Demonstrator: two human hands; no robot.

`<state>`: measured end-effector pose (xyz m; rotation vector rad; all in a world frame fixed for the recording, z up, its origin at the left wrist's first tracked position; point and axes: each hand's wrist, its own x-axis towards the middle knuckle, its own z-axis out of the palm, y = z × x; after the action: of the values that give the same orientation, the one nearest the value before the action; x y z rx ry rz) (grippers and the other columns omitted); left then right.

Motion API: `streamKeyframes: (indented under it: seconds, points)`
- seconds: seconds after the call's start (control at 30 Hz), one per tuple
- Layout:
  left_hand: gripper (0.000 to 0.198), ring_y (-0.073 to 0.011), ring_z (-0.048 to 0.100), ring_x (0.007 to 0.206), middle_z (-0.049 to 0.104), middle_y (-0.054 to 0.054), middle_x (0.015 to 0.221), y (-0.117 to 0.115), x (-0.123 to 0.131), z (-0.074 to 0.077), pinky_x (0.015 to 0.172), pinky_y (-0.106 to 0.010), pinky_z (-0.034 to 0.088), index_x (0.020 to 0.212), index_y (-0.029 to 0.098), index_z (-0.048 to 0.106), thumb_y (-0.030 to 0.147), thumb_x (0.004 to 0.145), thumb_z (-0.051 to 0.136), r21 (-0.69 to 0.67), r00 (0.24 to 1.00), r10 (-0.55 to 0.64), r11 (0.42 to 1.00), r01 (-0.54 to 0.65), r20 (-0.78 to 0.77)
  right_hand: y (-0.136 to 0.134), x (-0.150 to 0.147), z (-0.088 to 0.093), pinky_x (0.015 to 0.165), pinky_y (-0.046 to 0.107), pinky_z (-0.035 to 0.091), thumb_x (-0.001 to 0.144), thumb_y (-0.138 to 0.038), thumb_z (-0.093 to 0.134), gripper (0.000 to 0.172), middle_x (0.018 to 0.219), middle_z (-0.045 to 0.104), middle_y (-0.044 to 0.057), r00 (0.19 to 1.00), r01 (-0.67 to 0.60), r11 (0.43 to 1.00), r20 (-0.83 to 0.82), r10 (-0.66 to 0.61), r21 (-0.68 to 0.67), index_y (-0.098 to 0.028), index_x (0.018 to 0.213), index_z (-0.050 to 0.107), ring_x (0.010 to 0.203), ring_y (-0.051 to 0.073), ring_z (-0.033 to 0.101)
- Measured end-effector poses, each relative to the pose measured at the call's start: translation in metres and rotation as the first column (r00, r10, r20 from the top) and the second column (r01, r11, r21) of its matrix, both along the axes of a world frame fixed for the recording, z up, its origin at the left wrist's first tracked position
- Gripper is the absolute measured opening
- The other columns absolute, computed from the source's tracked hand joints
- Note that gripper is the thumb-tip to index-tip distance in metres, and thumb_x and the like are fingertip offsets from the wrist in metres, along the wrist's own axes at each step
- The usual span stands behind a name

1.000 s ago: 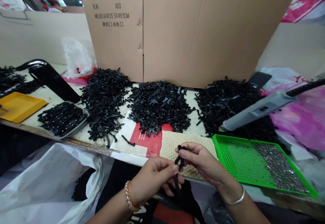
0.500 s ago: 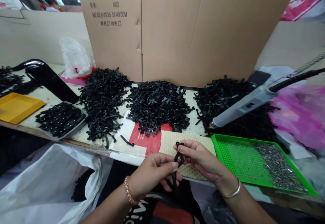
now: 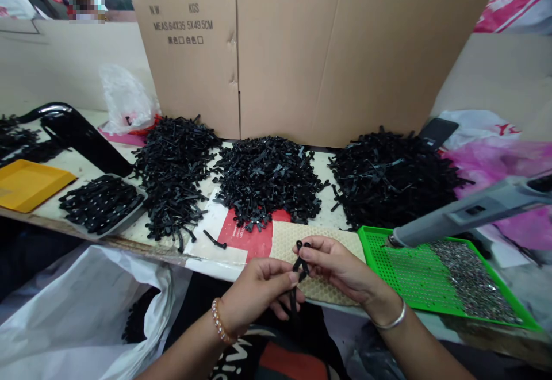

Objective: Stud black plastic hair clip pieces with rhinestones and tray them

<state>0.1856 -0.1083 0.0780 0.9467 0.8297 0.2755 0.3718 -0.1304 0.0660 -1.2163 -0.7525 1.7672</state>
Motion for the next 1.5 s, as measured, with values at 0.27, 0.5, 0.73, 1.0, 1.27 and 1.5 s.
streamKeyframes:
  seconds: [0.27,0.5,0.73,1.0,1.27,1.5]
  points:
    - [0.035,-0.0102,0.057,0.058,0.068,-0.007,0.079,0.0,0.001,-0.007,0.044,-0.017,0.046,0.082,0.011,0.066,0.045,0.074,0.065,0.137,0.995,0.082,0.988,-0.073,-0.057,-0.006,0.005,-0.005,0.068,0.022,0.045,0.063,-0.03,0.085,0.048,0.079,0.062,-0.001,0.995,-0.004,0.994,0.102,-0.008,0.111,-0.017,0.101,0.058,0.072,0.011,0.058]
    - [0.04,-0.0112,0.057,0.06,0.066,-0.009,0.083,-0.003,0.004,-0.011,0.043,-0.017,0.048,0.085,0.01,0.066,0.048,0.071,0.067,0.127,0.993,0.106,0.987,-0.097,-0.061,-0.008,0.001,-0.008,0.065,0.022,0.042,0.076,-0.034,0.075,0.051,0.075,0.055,-0.003,0.977,-0.043,0.971,0.213,-0.008,0.236,-0.021,0.121,0.053,0.069,0.012,0.054]
    - [0.041,-0.011,0.058,0.057,0.064,-0.007,0.075,-0.003,0.005,-0.006,0.042,-0.018,0.048,0.08,0.01,0.065,0.049,0.068,0.07,0.064,0.989,0.146,0.987,-0.144,-0.028,-0.008,-0.004,-0.009,0.07,0.025,0.046,0.071,-0.038,0.078,0.041,0.086,0.058,0.0,0.975,0.028,0.966,0.205,-0.082,0.256,-0.021,0.102,0.057,0.076,0.013,0.056]
    - [0.037,-0.0114,0.062,0.06,0.068,-0.01,0.085,-0.003,0.003,-0.005,0.043,-0.016,0.046,0.081,0.009,0.064,0.044,0.069,0.071,-0.04,0.993,0.118,0.992,-0.116,0.032,-0.01,-0.004,-0.012,0.069,0.024,0.047,0.075,-0.037,0.075,0.042,0.083,0.06,0.0,0.988,0.0,0.969,0.148,-0.037,0.246,-0.021,0.107,0.053,0.074,0.013,0.059]
    - [0.034,-0.0106,0.061,0.06,0.066,-0.006,0.076,-0.002,0.002,-0.007,0.046,-0.016,0.046,0.076,0.01,0.067,0.041,0.066,0.076,-0.08,0.982,0.18,0.981,-0.175,0.057,-0.011,-0.001,-0.011,0.067,0.025,0.048,0.075,-0.037,0.076,0.042,0.085,0.06,0.0,0.99,-0.002,0.971,0.136,-0.031,0.239,-0.021,0.107,0.053,0.073,0.013,0.06]
    - [0.053,-0.0097,0.061,0.06,0.066,0.0,0.07,-0.001,0.006,-0.017,0.055,-0.018,0.051,0.099,0.013,0.062,0.024,0.054,0.087,-0.113,0.82,0.571,0.818,-0.564,0.046,-0.018,-0.025,-0.021,0.069,0.025,0.05,0.071,-0.038,0.079,0.049,0.088,0.061,0.001,0.948,0.27,0.928,0.098,-0.303,0.256,-0.023,0.107,0.05,0.076,0.014,0.06]
